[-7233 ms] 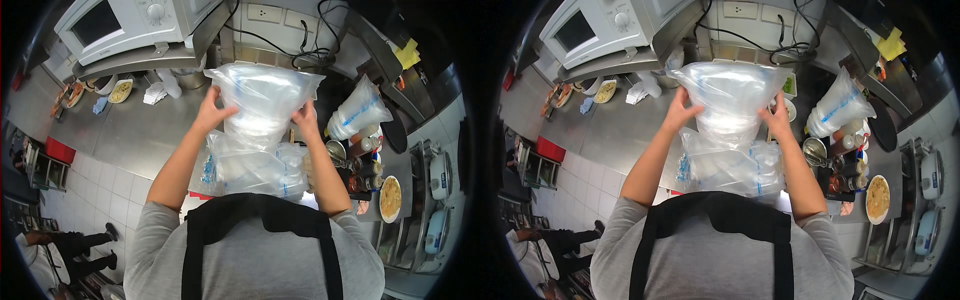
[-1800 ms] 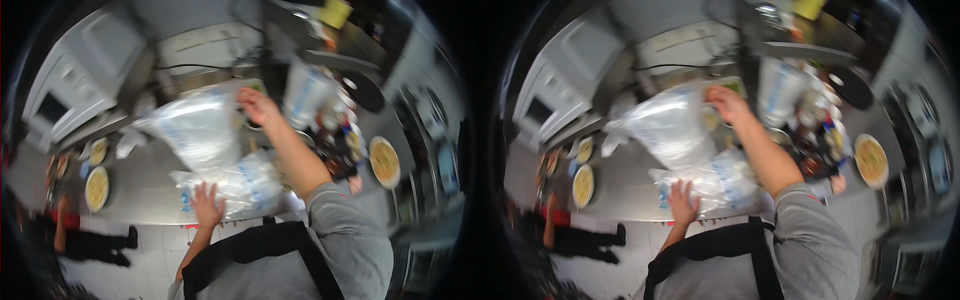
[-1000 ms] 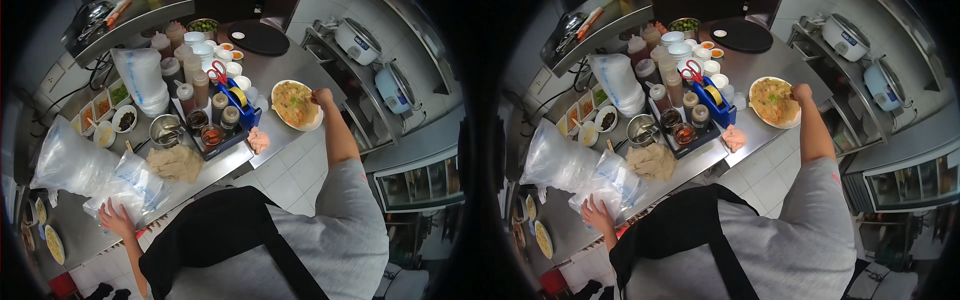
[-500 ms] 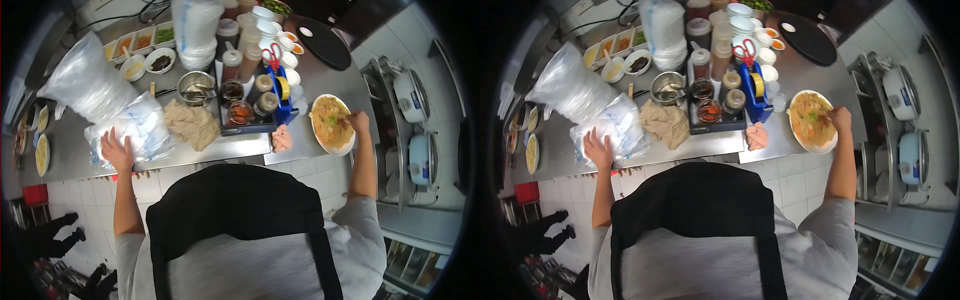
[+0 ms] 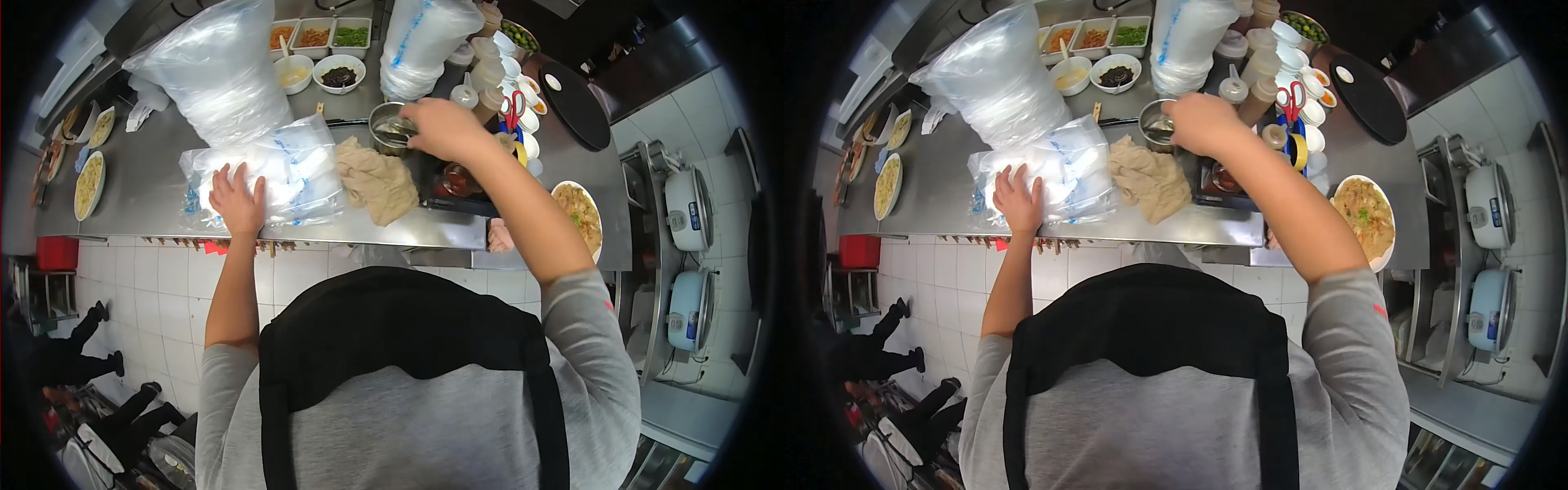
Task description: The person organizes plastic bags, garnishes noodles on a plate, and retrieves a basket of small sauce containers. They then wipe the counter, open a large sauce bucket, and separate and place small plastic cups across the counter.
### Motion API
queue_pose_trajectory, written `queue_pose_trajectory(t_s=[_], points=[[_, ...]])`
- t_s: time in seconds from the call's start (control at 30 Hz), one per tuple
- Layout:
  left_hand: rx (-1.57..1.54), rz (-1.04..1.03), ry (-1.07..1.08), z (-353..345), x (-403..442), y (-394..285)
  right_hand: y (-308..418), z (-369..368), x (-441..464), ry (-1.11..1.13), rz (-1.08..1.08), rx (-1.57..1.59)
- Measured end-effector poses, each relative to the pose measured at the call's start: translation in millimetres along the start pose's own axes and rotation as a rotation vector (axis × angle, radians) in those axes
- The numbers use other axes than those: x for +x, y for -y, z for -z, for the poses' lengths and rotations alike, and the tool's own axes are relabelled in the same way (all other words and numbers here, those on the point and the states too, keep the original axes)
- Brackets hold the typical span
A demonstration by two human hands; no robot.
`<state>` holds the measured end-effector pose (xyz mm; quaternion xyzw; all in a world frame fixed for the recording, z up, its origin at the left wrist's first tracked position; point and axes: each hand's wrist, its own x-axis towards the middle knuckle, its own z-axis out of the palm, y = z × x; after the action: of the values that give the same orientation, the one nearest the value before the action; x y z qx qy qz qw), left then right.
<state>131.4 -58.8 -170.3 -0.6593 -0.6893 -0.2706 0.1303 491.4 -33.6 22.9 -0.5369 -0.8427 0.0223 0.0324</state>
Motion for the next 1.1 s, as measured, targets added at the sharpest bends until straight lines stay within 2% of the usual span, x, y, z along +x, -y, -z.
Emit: queue_pose_trajectory(t_s=[0.07,0.17,0.3,0.4,0.57,0.6,0.63,0.73,0.77,0.8,0.87,0.9,0.93,1.0,1.07,1.1], points=[[-0.01,0.0,0.008,-0.5,-1.0,1.3,7.3,-22.0,31.5,0.335,-0.064,-0.189],[-0.043,-0.008,-0.003,-0.5,-0.4,2.8,3.7,-26.8,52.9,0.545,-0.013,-0.305],[-0.052,-0.019,-0.001,2.3,-1.1,1.6,-12.3,0.5,47.0,0.515,0.009,-0.296],[-0.065,-0.028,0.011,-0.4,0.2,3.3,-14.2,16.7,32.6,0.408,-0.105,-0.281],[-0.107,-0.045,0.019,0.5,0.3,4.8,2.4,29.7,5.9,0.459,-0.14,-0.26],[-0.113,-0.069,-0.006,-2.7,0.2,7.0,-0.6,24.5,2.1,0.425,-0.149,-0.238],[-0.112,-0.077,-0.007,-4.2,0.4,8.2,-1.0,17.7,-1.4,0.324,-0.261,-0.187],[-0.097,-0.098,0.001,-4.6,0.2,9.7,7.9,-1.7,-13.0,0.011,-0.332,-0.116],[-0.096,-0.106,0.001,-3.9,-0.1,9.3,13.3,-2.7,-17.2,0.204,-0.308,-0.173],[-0.088,-0.113,0.002,-3.2,0.0,10.1,14.2,-4.0,-22.5,0.299,-0.309,-0.178],[-0.075,-0.122,0.0,-4.4,1.3,9.2,2.9,-3.3,-35.4,0.045,-0.371,-0.16],[-0.07,-0.125,-0.002,-4.2,0.7,9.5,-9.2,6.9,-49.0,-0.008,-0.403,-0.148],[-0.063,-0.127,0.0,-4.1,-0.4,10.2,-24.0,24.5,-71.3,-0.058,-0.434,-0.133],[-0.04,-0.126,-0.006,-5.3,-0.1,10.8,-44.5,65.3,-129.6,-0.293,-0.505,-0.063],[-0.04,-0.127,-0.015,-6.7,-0.6,10.7,-77.9,79.9,-185.3,-0.352,-0.624,-0.062],[-0.025,-0.139,-0.037,-5.9,-0.7,9.0,-95.6,80.7,-210.3,-0.269,-0.675,-0.189]])
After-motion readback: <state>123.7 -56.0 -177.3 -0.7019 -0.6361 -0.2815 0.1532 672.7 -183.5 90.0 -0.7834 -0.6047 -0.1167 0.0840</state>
